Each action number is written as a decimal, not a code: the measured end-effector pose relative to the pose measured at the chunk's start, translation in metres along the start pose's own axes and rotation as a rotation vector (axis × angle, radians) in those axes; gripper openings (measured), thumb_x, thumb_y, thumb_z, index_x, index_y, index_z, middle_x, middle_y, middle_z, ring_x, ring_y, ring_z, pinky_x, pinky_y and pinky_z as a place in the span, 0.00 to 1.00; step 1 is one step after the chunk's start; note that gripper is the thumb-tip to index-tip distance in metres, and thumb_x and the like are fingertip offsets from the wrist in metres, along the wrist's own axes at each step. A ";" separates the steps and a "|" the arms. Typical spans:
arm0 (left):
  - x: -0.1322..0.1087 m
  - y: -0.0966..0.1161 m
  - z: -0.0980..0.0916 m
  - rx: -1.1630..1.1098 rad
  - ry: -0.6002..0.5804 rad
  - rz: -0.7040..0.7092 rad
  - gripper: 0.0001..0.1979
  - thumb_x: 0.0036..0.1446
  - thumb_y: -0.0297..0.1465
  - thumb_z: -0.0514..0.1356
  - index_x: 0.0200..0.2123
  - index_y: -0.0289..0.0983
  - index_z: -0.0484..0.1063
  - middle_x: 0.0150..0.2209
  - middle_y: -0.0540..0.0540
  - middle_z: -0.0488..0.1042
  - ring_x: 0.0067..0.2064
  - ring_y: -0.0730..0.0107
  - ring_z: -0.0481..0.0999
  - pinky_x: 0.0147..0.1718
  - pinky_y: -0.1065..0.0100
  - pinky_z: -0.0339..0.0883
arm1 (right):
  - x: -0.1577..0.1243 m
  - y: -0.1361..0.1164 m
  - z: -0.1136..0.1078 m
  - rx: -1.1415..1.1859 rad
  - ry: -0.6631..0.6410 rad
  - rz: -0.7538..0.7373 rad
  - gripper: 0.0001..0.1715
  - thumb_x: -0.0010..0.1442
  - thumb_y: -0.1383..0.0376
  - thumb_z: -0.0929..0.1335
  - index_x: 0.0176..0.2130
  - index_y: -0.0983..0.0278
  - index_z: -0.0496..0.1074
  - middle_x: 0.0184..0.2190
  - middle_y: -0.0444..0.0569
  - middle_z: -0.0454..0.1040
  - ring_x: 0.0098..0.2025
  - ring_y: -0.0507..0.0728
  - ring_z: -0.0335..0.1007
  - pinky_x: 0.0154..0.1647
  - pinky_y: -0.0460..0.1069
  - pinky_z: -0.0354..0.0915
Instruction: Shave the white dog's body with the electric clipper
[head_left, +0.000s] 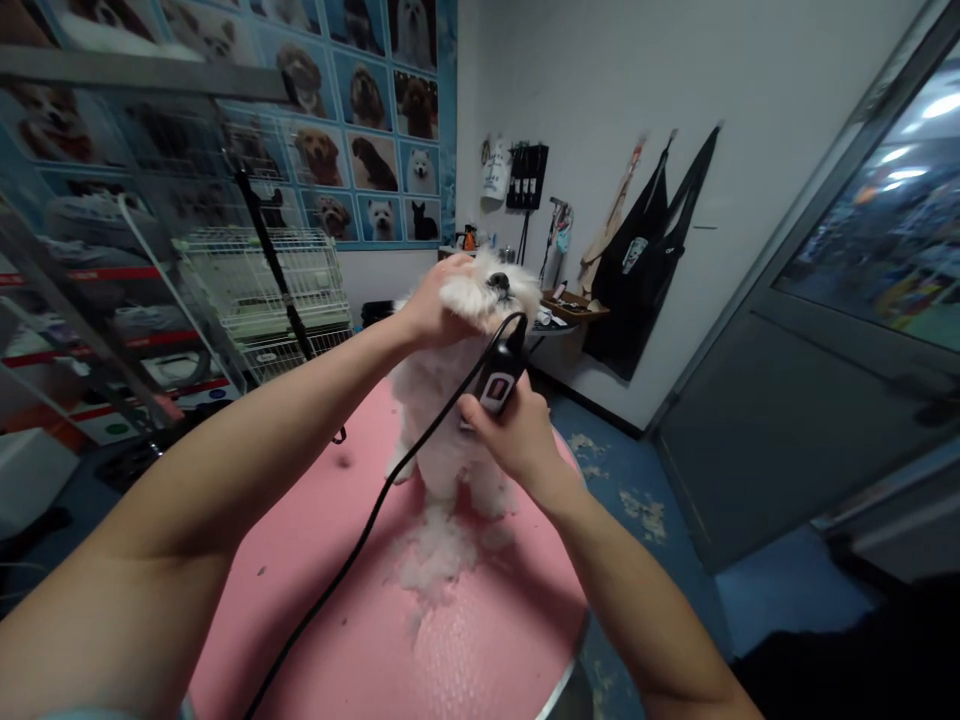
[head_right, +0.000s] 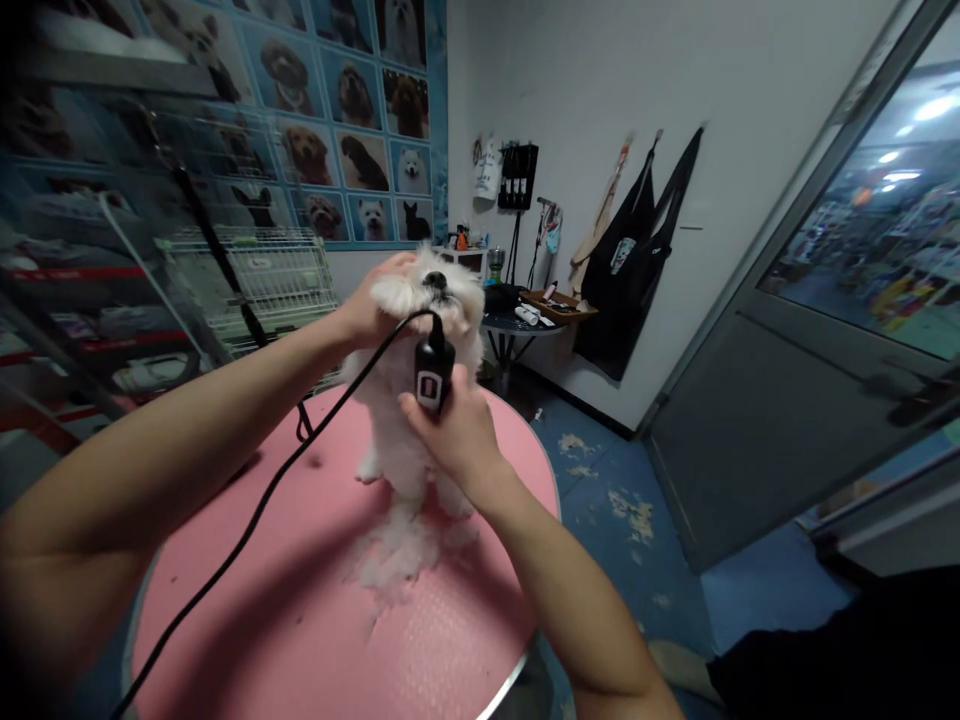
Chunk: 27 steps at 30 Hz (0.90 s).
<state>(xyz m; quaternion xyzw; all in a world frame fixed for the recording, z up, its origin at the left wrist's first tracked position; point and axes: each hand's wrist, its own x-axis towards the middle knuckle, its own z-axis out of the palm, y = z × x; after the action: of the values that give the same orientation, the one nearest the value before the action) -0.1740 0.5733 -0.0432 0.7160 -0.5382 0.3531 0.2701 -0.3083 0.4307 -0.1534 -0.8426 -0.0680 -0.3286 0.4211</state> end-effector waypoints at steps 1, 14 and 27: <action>-0.001 -0.002 0.002 -0.006 0.009 -0.003 0.24 0.49 0.58 0.59 0.27 0.42 0.69 0.35 0.36 0.78 0.43 0.46 0.77 0.47 0.44 0.73 | -0.004 0.000 -0.001 -0.008 -0.026 0.001 0.22 0.54 0.48 0.74 0.39 0.57 0.65 0.25 0.42 0.75 0.26 0.59 0.74 0.25 0.50 0.64; -0.002 -0.024 0.021 -0.132 0.077 -0.001 0.27 0.47 0.59 0.68 0.30 0.41 0.70 0.33 0.42 0.76 0.42 0.50 0.78 0.47 0.46 0.76 | -0.033 0.024 0.014 0.161 0.074 -0.195 0.13 0.60 0.54 0.74 0.35 0.58 0.72 0.27 0.47 0.79 0.27 0.59 0.77 0.28 0.52 0.73; -0.001 -0.017 0.016 -0.116 0.043 -0.029 0.27 0.47 0.59 0.68 0.30 0.41 0.68 0.34 0.42 0.76 0.44 0.49 0.78 0.51 0.42 0.75 | -0.038 0.033 0.023 0.312 0.164 0.110 0.18 0.55 0.48 0.75 0.30 0.59 0.77 0.26 0.49 0.82 0.30 0.62 0.81 0.31 0.54 0.76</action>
<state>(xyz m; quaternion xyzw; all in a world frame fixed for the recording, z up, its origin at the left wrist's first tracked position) -0.1545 0.5657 -0.0539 0.6992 -0.5413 0.3327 0.3277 -0.3132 0.4331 -0.2080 -0.7401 -0.0372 -0.3579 0.5681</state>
